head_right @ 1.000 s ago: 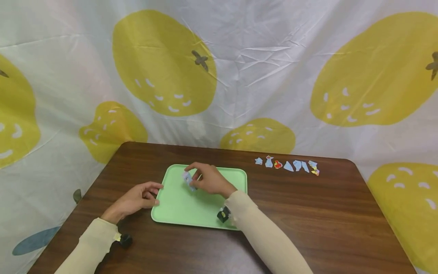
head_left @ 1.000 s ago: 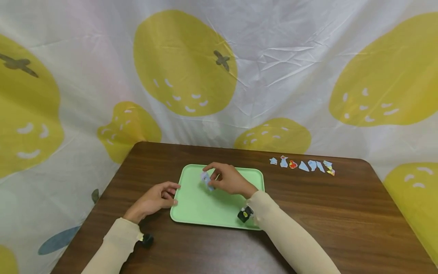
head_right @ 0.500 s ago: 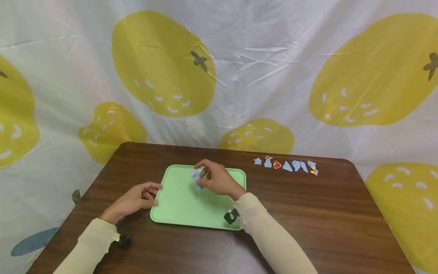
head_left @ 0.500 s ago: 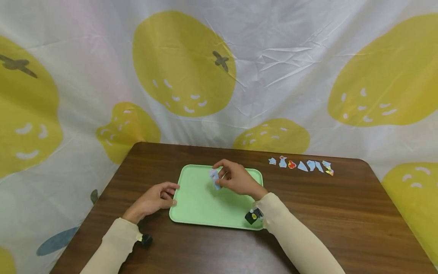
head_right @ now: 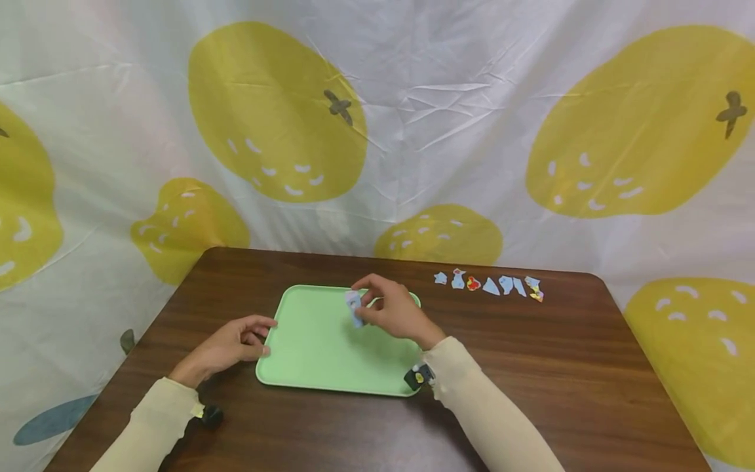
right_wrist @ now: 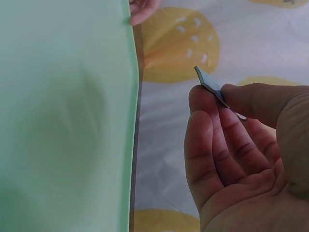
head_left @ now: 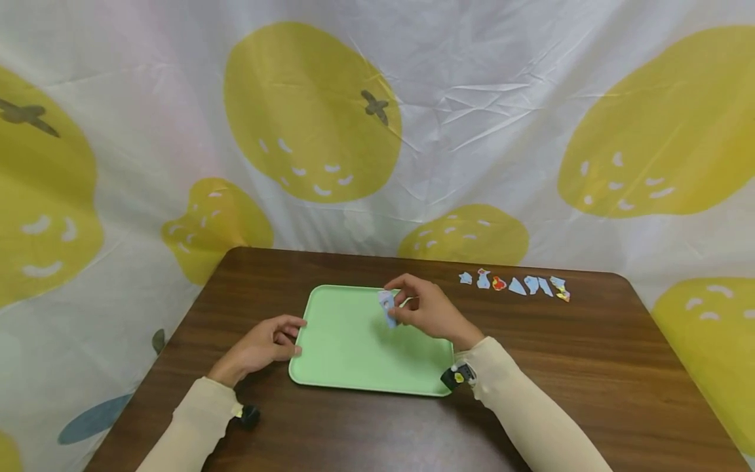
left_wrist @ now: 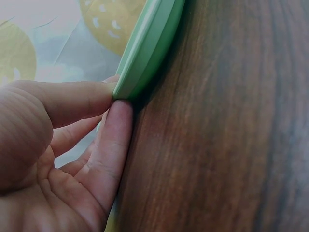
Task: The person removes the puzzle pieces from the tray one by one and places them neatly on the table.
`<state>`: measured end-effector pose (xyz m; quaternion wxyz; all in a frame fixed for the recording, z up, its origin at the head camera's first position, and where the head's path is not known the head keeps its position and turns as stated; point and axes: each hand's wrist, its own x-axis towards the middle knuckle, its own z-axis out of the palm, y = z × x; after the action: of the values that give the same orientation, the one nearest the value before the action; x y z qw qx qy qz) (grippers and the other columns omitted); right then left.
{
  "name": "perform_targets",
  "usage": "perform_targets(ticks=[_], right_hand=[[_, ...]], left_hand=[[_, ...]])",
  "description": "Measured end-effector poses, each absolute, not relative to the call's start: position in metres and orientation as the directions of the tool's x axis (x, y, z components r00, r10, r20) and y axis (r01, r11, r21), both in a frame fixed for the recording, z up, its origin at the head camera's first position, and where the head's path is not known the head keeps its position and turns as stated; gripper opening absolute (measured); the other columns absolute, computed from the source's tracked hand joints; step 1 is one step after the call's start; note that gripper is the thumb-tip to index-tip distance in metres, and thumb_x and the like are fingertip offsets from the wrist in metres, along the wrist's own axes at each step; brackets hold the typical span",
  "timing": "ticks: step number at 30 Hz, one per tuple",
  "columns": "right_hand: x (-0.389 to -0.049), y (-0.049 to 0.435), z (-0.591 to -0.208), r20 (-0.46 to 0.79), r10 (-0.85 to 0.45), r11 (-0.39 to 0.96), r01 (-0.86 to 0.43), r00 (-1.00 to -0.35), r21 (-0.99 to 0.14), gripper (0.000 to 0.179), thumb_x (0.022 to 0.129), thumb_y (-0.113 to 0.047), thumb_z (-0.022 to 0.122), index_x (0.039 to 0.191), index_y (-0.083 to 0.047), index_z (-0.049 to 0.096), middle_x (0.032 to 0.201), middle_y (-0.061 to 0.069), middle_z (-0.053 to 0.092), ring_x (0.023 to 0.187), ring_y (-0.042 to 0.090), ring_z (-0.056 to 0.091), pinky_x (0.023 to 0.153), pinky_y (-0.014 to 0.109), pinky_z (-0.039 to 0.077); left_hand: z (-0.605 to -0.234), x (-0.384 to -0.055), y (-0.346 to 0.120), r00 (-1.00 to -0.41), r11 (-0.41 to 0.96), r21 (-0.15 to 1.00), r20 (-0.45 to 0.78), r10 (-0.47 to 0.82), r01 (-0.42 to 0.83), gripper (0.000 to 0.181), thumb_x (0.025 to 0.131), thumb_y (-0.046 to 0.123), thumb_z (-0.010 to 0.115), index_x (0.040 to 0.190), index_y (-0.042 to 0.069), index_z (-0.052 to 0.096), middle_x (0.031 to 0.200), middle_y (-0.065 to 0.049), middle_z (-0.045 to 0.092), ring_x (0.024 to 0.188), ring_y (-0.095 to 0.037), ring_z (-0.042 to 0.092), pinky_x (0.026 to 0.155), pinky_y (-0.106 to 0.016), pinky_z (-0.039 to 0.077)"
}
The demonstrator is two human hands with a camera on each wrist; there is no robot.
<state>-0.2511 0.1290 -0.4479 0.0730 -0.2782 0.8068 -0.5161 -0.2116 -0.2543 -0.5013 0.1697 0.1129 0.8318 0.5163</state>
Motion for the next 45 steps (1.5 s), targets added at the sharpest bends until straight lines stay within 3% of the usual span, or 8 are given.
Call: perform_targets(ticks=[3, 11, 22, 31, 38, 45], right_hand=[[-0.25, 0.137, -0.447, 0.168, -0.511, 0.334, -0.374, -0.843, -0.865, 0.038, 0.097, -0.008, 0.077, 0.133, -0.014, 0.066, 0.098, 0.008, 0.075, 0.08, 0.037, 0.075, 0.065, 0.032, 0.057], [-0.245, 0.163, -0.449, 0.149, -0.457, 0.353, -0.333, -0.877, -0.875, 0.037, 0.099, -0.01, 0.075, 0.135, -0.017, 0.068, 0.101, 0.008, 0.073, 0.081, 0.027, 0.073, 0.071, 0.034, 0.06], [-0.24, 0.201, -0.45, 0.181, -0.39, 0.413, -0.347, -0.903, -0.842, 0.036, 0.1, -0.015, 0.075, 0.135, -0.016, 0.068, 0.098, 0.007, 0.075, 0.081, 0.04, 0.071, 0.068, 0.034, 0.059], [-0.24, 0.232, -0.451, 0.213, -0.324, 0.473, -0.352, -0.922, -0.808, 0.037, 0.1, -0.017, 0.075, 0.136, -0.014, 0.067, 0.096, 0.008, 0.075, 0.078, 0.033, 0.071, 0.066, 0.03, 0.054], [-0.237, 0.259, -0.449, 0.216, -0.294, 0.497, -0.342, -0.931, -0.797, 0.038, 0.101, -0.017, 0.075, 0.138, -0.014, 0.065, 0.095, 0.008, 0.073, 0.078, 0.037, 0.072, 0.066, 0.03, 0.055], [-0.238, 0.29, -0.449, 0.239, -0.249, 0.578, -0.342, -0.939, -0.741, 0.036, 0.103, -0.019, 0.072, 0.137, -0.011, 0.064, 0.097, 0.009, 0.073, 0.077, 0.028, 0.073, 0.065, 0.028, 0.055]], left_hand=[[-0.502, -0.212, -0.254, -0.916, 0.439, 0.898, -0.167, 0.365, 0.011, 0.058, 0.095, 0.012, 0.079, 0.148, 0.004, 0.057, 0.126, -0.02, 0.055, 0.095, -0.024, 0.058, 0.076, -0.03, 0.053], [-0.502, -0.213, -0.254, -0.916, 0.443, 0.897, -0.165, 0.365, 0.015, 0.058, 0.095, 0.012, 0.079, 0.148, 0.004, 0.057, 0.124, -0.019, 0.056, 0.094, -0.024, 0.058, 0.076, -0.029, 0.052], [-0.502, -0.212, -0.254, -0.916, 0.441, 0.897, -0.162, 0.367, 0.018, 0.059, 0.095, 0.011, 0.08, 0.148, 0.003, 0.057, 0.125, -0.019, 0.056, 0.094, -0.023, 0.058, 0.076, -0.029, 0.052], [-0.502, -0.212, -0.254, -0.918, 0.446, 0.895, -0.167, 0.359, 0.012, 0.059, 0.095, 0.012, 0.079, 0.148, 0.004, 0.057, 0.125, -0.019, 0.056, 0.095, -0.024, 0.058, 0.077, -0.029, 0.052], [-0.5, -0.211, -0.253, -0.918, 0.446, 0.895, -0.162, 0.361, 0.017, 0.058, 0.095, 0.012, 0.079, 0.149, 0.004, 0.057, 0.127, -0.02, 0.056, 0.096, -0.024, 0.059, 0.077, -0.029, 0.053], [-0.503, -0.211, -0.254, -0.918, 0.446, 0.895, -0.156, 0.364, 0.025, 0.059, 0.095, 0.014, 0.079, 0.148, 0.005, 0.057, 0.127, -0.02, 0.056, 0.097, -0.024, 0.059, 0.076, -0.029, 0.053]])
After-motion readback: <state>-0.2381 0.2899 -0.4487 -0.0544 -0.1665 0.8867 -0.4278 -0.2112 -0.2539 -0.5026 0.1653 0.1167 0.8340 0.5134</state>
